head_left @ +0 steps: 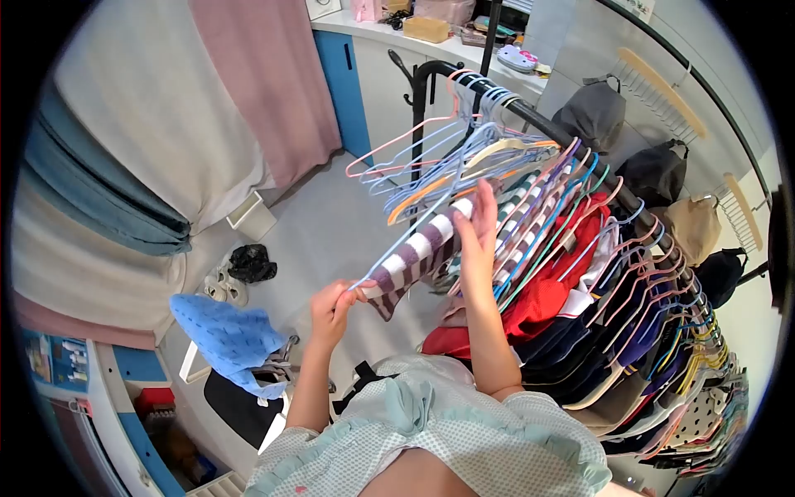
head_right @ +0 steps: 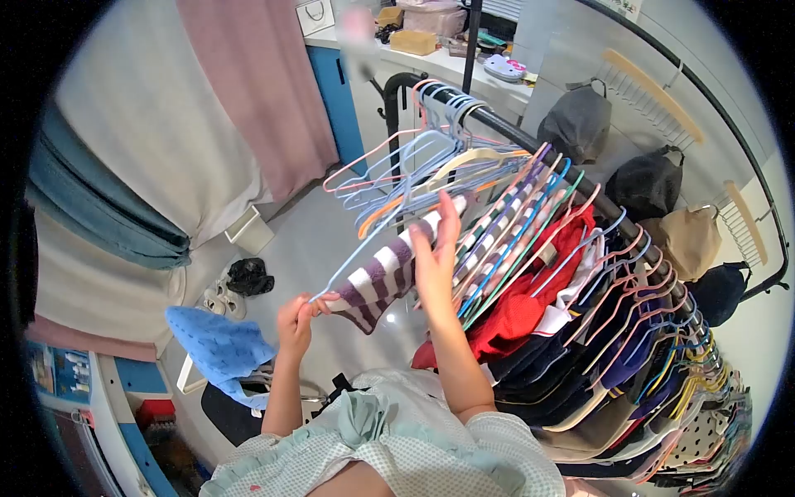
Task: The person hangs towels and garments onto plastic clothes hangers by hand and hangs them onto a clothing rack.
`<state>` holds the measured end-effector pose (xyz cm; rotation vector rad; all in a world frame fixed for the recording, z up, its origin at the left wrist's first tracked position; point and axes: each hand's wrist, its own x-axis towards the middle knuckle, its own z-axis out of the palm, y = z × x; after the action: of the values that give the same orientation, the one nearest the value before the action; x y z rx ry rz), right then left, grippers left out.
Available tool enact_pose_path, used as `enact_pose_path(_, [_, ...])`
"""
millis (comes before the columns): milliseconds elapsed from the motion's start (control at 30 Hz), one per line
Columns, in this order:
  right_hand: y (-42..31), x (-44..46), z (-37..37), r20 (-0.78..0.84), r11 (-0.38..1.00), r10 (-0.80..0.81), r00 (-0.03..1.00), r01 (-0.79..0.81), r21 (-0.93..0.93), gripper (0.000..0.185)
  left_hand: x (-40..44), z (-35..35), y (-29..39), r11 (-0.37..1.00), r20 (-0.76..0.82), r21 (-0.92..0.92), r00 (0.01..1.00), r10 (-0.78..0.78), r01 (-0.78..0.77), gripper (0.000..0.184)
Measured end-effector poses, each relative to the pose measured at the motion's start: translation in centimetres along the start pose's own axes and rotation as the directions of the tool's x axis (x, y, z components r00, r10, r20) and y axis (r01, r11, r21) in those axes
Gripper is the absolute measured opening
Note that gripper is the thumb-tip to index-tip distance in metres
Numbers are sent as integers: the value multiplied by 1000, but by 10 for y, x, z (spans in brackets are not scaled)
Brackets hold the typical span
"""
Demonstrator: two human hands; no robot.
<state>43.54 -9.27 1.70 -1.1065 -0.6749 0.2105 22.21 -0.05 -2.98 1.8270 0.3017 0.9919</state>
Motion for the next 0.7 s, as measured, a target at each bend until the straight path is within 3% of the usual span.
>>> enact_pose_path(133, [-11, -11, -4, 52, 995, 91, 994, -93, 25, 76, 20, 28, 2, 1000, 17, 20, 1000, -3, 3, 23])
enact_pose_path(167, [-13, -12, -6, 73, 988, 107, 992, -114, 103, 77, 24, 35, 1, 1000, 15, 30, 1000, -3, 3, 22])
enact_pose_path(267, [-21, -13, -10, 166, 973, 177, 970, -198, 116, 75, 36, 55, -2, 998, 29, 15, 998, 64, -64, 21])
enact_pose_path(367, [-18, -14, -14, 223, 986, 117, 968, -141, 93, 74, 43, 76, -2, 998, -10, -47, 999, 51, -52, 20])
enact_pose_path(567, [-26, -6, -15, 191, 985, 38, 981, -69, 159, 75, 53, 104, 5, 991, -24, 125, 999, 46, -43, 15])
enact_pose_path(700, [-28, -3, -17, 128, 953, 97, 987, -129, 274, 76, 64, 122, 12, 984, -1, 178, 1000, 13, -13, 12])
